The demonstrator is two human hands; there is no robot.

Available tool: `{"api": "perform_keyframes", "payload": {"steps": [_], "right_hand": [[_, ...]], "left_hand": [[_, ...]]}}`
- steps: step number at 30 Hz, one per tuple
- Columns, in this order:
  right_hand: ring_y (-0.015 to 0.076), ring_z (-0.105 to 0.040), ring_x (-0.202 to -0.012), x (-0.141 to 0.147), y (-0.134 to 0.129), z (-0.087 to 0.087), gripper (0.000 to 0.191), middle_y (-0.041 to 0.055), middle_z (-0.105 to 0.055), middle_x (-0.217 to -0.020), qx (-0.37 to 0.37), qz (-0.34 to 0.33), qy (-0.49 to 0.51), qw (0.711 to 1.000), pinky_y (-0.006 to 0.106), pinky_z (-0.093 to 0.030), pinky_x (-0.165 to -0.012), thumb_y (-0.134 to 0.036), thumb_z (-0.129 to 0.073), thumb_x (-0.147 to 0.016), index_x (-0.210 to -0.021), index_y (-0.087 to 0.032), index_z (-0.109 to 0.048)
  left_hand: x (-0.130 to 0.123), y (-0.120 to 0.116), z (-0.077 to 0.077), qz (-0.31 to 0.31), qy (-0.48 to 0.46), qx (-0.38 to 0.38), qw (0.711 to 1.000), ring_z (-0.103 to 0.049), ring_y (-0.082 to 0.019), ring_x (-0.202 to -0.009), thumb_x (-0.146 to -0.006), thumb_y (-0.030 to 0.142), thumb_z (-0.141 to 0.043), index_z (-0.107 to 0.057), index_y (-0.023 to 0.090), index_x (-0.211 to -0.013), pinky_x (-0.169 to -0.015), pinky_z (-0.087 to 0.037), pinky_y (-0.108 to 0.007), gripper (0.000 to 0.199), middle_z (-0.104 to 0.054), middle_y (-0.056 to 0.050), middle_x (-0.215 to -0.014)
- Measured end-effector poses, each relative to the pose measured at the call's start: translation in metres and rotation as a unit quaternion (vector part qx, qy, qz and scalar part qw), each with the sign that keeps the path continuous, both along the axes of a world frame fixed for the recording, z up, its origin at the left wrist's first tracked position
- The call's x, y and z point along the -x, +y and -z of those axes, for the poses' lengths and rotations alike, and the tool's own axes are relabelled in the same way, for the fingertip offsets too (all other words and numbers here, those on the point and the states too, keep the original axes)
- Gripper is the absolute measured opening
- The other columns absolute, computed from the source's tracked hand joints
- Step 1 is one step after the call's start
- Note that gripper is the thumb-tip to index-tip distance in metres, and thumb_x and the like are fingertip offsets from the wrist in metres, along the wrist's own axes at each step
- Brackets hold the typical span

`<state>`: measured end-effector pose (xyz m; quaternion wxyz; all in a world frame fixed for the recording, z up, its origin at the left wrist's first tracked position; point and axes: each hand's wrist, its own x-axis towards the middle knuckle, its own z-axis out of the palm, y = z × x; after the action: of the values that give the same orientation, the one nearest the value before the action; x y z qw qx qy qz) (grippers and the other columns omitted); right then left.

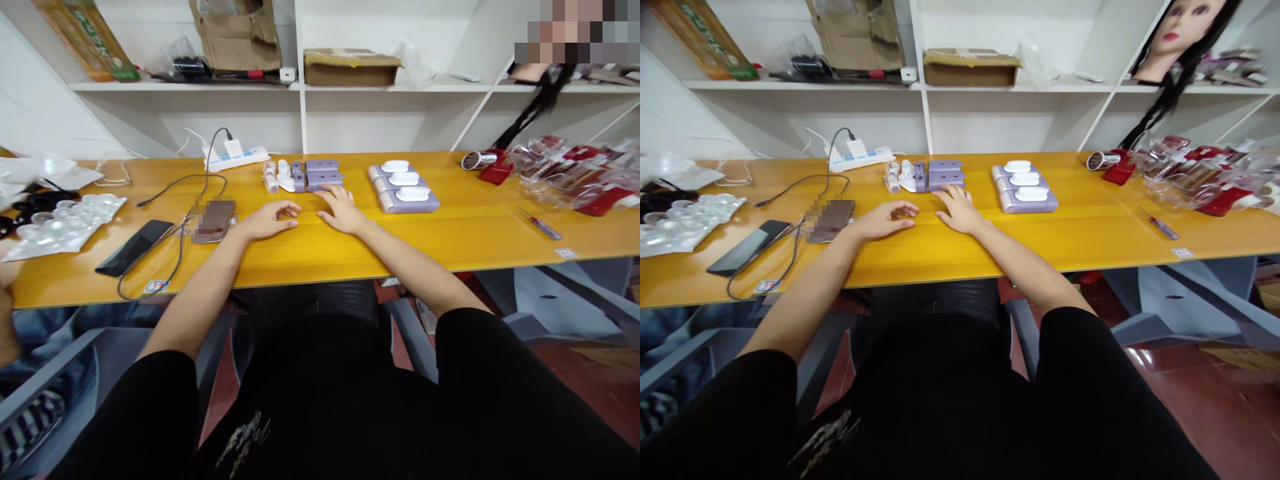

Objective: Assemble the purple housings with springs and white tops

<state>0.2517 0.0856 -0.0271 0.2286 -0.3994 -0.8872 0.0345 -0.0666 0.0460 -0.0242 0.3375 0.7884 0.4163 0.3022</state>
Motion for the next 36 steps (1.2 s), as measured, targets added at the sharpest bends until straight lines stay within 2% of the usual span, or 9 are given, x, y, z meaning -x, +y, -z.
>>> {"api": "perform_keyframes", "payload": {"steps": [6, 9, 13, 16, 19, 22, 26, 31, 36], "right_hand": [[0.0519, -0.049, -0.173, 0.001, -0.003, 0.001, 0.072, 0.0265, -0.056, -0.190, 0.002, 0.000, -0.002, 1.000, 0.078, -0.042, -0.138, -0.036, -0.068, -0.110, -0.180, -0.017, -0.064], [0.0526, -0.049, -0.171, 0.002, -0.002, 0.001, 0.074, 0.0264, -0.057, -0.189, 0.000, -0.003, 0.001, 1.000, 0.079, -0.042, -0.137, -0.034, -0.068, -0.109, -0.182, -0.018, -0.062], [0.0519, -0.050, -0.169, 0.003, -0.002, 0.001, 0.075, 0.0269, -0.059, -0.186, 0.002, -0.003, 0.001, 1.000, 0.078, -0.044, -0.136, -0.032, -0.068, -0.109, -0.181, -0.016, -0.061], [0.0505, -0.053, -0.168, 0.002, -0.004, 0.000, 0.076, 0.0258, -0.061, -0.185, 0.002, -0.005, 0.009, 1.000, 0.077, -0.046, -0.135, -0.030, -0.068, -0.108, -0.182, -0.018, -0.060], [0.0499, -0.055, -0.166, 0.004, -0.002, -0.004, 0.073, 0.0247, -0.063, -0.182, -0.001, 0.005, 0.030, 1.000, 0.077, -0.048, -0.134, -0.029, -0.066, -0.108, -0.180, -0.020, -0.060], [0.0506, -0.058, -0.164, 0.015, 0.012, -0.016, 0.069, 0.0262, -0.066, -0.180, -0.004, 0.017, 0.026, 1.000, 0.079, -0.048, -0.134, -0.027, -0.064, -0.107, -0.175, -0.017, -0.063], [0.0512, -0.055, -0.170, 0.048, 0.049, -0.044, 0.068, 0.0251, -0.065, -0.183, -0.030, 0.019, 0.006, 0.999, 0.080, -0.043, -0.139, -0.024, -0.062, -0.107, -0.175, -0.014, -0.063], [0.0495, -0.058, -0.171, 0.095, 0.084, -0.072, 0.068, 0.0250, -0.067, -0.184, -0.015, 0.023, -0.064, 0.998, 0.076, -0.046, -0.141, -0.023, -0.064, -0.109, -0.177, -0.014, -0.063], [0.0485, -0.067, -0.164, 0.113, 0.083, -0.077, 0.043, 0.0253, -0.082, -0.164, -0.008, 0.055, -0.109, 0.992, 0.072, -0.047, -0.140, -0.019, -0.063, -0.112, -0.149, -0.014, -0.084]], "left_hand": [[-0.004, -0.002, -0.002, -0.007, 0.021, -0.015, 1.000, -0.083, -0.034, -0.130, -0.092, 0.060, -0.088, -0.084, 0.023, -0.133, -0.127, -0.063, -0.059, 0.055, -0.089, -0.016, -0.143], [-0.006, -0.002, -0.002, -0.035, 0.043, -0.039, 0.998, -0.082, -0.034, -0.127, -0.096, 0.054, -0.083, -0.084, 0.022, -0.131, -0.124, -0.065, -0.056, 0.048, -0.088, -0.016, -0.141], [-0.006, 0.004, 0.000, -0.144, 0.066, -0.095, 0.983, -0.079, -0.033, -0.122, -0.097, 0.041, -0.079, -0.082, 0.022, -0.129, -0.123, -0.065, -0.055, 0.037, -0.086, -0.014, -0.141], [-0.006, 0.010, 0.003, -0.239, 0.075, -0.113, 0.962, -0.078, -0.032, -0.119, -0.095, 0.031, -0.077, -0.076, 0.021, -0.139, -0.125, -0.063, -0.055, 0.045, -0.080, -0.016, -0.146], [-0.007, 0.015, 0.005, -0.301, 0.087, -0.115, 0.943, -0.073, -0.039, -0.139, -0.096, 0.028, -0.075, -0.070, 0.020, -0.155, -0.132, -0.058, -0.059, 0.060, -0.073, -0.021, -0.153], [-0.011, 0.016, 0.005, -0.338, 0.120, -0.104, 0.928, -0.061, -0.048, -0.159, -0.095, 0.031, -0.077, -0.062, 0.022, -0.172, -0.140, -0.049, -0.068, 0.078, -0.066, -0.024, -0.163], [-0.016, 0.018, 0.005, -0.360, 0.165, -0.072, 0.916, -0.050, -0.058, -0.170, -0.093, 0.040, -0.080, -0.051, 0.028, -0.187, -0.141, -0.041, -0.079, 0.099, -0.055, -0.028, -0.179], [-0.019, 0.017, 0.001, -0.357, 0.226, -0.041, 0.905, -0.040, -0.061, -0.179, -0.102, 0.055, -0.068, -0.044, 0.026, -0.195, -0.144, -0.032, -0.082, 0.100, -0.039, -0.029, -0.197], [-0.023, 0.013, -0.005, -0.352, 0.257, -0.024, 0.900, -0.040, -0.057, -0.180, -0.106, 0.058, -0.058, -0.044, 0.026, -0.195, -0.146, -0.031, -0.078, 0.096, -0.043, -0.027, -0.196]]}}
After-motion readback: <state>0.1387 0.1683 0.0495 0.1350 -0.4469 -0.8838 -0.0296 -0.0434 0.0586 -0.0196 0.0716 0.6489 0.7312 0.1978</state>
